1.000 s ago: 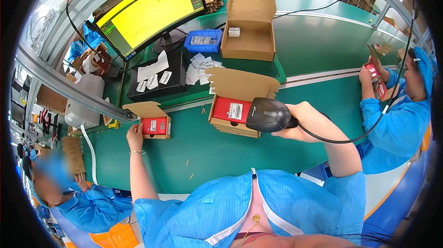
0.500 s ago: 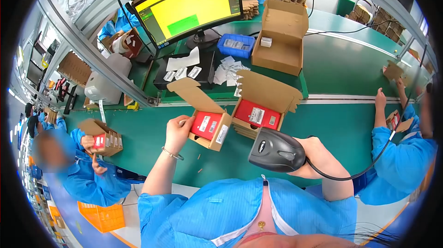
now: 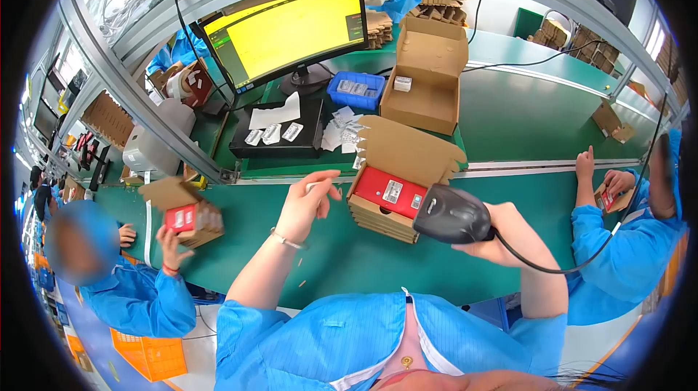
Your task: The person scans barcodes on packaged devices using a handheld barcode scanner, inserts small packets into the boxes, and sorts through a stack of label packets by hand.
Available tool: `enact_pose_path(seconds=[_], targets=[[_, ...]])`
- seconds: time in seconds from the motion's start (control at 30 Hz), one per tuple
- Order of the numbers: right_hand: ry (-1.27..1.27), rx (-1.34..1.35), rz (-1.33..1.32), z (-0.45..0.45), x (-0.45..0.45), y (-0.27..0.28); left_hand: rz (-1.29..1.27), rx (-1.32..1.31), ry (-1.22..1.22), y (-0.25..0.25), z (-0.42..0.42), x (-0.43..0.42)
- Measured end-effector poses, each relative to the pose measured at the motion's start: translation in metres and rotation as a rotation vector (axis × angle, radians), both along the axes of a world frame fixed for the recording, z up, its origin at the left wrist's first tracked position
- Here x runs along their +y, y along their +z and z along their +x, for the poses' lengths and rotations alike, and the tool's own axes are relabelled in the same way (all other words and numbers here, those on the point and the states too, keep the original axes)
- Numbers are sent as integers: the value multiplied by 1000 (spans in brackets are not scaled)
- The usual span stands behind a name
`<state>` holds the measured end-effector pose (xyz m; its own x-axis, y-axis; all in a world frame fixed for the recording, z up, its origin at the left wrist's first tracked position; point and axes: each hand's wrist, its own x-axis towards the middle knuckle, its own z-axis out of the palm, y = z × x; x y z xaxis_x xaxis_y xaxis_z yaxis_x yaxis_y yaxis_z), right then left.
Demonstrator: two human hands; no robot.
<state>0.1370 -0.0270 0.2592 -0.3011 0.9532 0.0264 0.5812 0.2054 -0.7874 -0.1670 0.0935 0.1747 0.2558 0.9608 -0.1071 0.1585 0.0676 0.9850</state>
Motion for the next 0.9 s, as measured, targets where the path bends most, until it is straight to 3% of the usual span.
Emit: enact_pose_path(seconds=[0.1,0.2,0.43,0.53,0.63,0.7,0.73,0.83,0.9], targets=[[77,-34,-4,-2,28,7,-341,-402,-123,-8,-24,-11],[140,-116,24,-7,52,7,-360,-431,-133,-15,-35,-23],[73,-193,-191,-7,57,10,-296,-310,-29,-6,-21,-25],[90,-117,-26,-1,48,4,-242,-202,-85,0,-11,-19],[55,-112,-109,3,37,8,-92,-39,-142,10,14,-15],[48,-112,-99,6,31,7,280,295,-174,16,33,-12],[40,-111,-98,6,28,6,620,518,-161,15,43,-8],[-1,-99,-123,7,22,0,759,744,-210,7,67,4],[-10,-71,-113,5,21,-2,765,717,-181,7,67,5]])
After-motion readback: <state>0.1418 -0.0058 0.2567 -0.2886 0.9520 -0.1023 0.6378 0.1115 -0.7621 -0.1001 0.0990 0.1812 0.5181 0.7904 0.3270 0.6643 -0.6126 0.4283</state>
